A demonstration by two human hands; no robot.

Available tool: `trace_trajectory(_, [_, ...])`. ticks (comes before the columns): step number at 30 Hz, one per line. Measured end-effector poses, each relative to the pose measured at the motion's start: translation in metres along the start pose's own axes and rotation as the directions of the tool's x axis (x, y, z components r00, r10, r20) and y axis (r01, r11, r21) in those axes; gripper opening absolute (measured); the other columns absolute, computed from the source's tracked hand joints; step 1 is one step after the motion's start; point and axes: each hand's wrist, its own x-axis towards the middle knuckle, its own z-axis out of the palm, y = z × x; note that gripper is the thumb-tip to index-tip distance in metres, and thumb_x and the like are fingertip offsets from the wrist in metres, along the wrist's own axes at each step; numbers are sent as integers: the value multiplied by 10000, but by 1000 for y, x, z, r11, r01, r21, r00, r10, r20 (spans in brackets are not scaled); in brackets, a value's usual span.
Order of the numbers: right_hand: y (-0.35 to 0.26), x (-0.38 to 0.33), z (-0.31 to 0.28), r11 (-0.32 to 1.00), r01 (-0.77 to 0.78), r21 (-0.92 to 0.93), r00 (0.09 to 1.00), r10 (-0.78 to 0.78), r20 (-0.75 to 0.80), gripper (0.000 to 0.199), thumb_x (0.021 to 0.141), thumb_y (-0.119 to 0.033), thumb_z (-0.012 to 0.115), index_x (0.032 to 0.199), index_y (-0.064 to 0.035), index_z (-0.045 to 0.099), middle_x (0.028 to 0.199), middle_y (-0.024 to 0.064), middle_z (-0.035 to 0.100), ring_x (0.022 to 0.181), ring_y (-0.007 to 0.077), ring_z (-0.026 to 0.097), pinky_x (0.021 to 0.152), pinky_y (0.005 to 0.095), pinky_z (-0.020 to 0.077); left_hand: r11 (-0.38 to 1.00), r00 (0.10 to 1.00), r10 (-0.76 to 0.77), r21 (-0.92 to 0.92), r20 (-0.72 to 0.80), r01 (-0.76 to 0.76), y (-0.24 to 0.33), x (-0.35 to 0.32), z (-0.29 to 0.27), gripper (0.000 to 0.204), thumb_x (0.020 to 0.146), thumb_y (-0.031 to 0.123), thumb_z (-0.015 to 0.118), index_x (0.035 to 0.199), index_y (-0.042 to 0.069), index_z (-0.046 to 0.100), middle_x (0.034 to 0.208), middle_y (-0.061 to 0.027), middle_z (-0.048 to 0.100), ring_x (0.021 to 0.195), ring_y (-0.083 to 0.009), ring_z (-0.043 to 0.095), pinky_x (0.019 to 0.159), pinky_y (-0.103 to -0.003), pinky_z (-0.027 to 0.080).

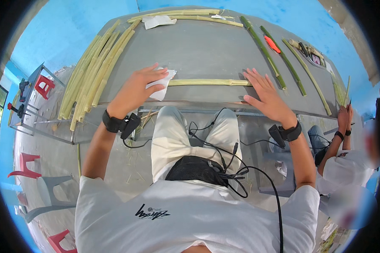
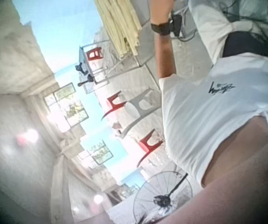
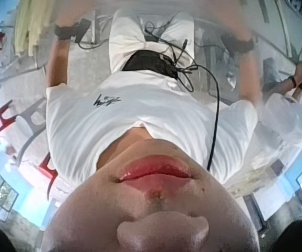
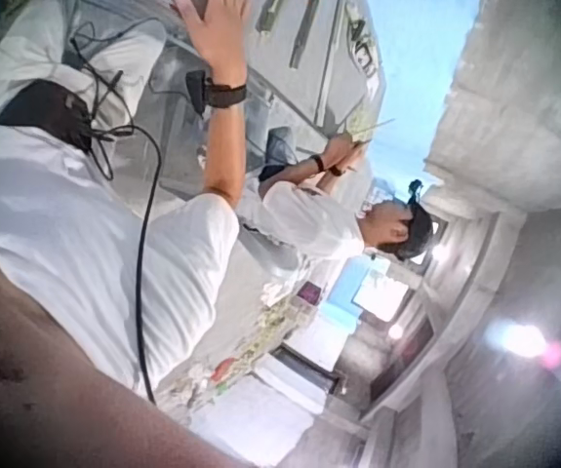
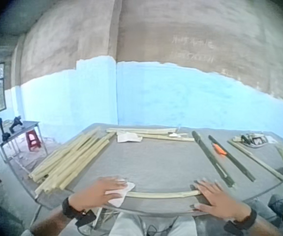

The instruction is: Manually sanding the surface of bamboo sticks using a piece of abrasive paper.

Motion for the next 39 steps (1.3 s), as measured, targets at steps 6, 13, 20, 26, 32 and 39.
trace_trajectory(6, [12,40,5,996,-30,-83,999,31,12,970,1095,-701,560,1751,-17,358,1843,218,305,1735,363,223,1417,528,141,997,999,13,81,-40,-9,21,54,26,420,1115,301,678,1461,72,748,1530,-133,720,1528,-353,574,1239,-471,470])
trace_trajectory(13, [18,57,-4,997,-52,-57,989,59,138,1052,1098,-761,492,1777,10,269,1867,230,228,1756,356,134,1425,500,121,996,1000,-11,90,24,9,25,74,34,419,1117,337,661,1437,85,757,1503,-132,732,1418,-368,647,1181,-463,508])
trace_trajectory(20, [2,-10,-29,994,109,32,961,-113,251,921,1158,-540,535,1809,-14,150,1891,205,159,1767,337,72,1433,497,42,985,993,87,144,78,-97,1,5,-5,390,1091,316,701,1412,107,779,1514,-102,731,1375,-332,670,1148,-461,525])
trace_trajectory(26, [2,-7,-44,994,112,22,925,-112,363,903,1176,-512,513,1816,-20,107,1896,207,131,1769,338,46,1430,501,55,942,979,129,289,161,-172,16,35,-17,352,1053,274,746,1359,111,807,1449,-82,755,1236,-351,703,1062,-451,564])
trace_trajectory(32, [35,54,-37,957,239,-164,940,-186,285,691,1148,-307,614,1732,-29,370,1782,223,390,1686,386,326,1362,491,316,930,983,176,319,53,-183,16,82,5,296,1003,337,802,1190,115,857,1216,-59,788,1185,-312,715,985,-469,578])
trace_trajectory(39, [82,139,-47,964,124,-237,963,-59,262,286,953,-146,779,1202,-88,651,1251,136,647,1176,384,665,943,530,547,885,991,106,446,86,-133,1,151,16,327,999,342,800,1225,111,850,1239,-77,795,1143,-335,721,959,-477,580])
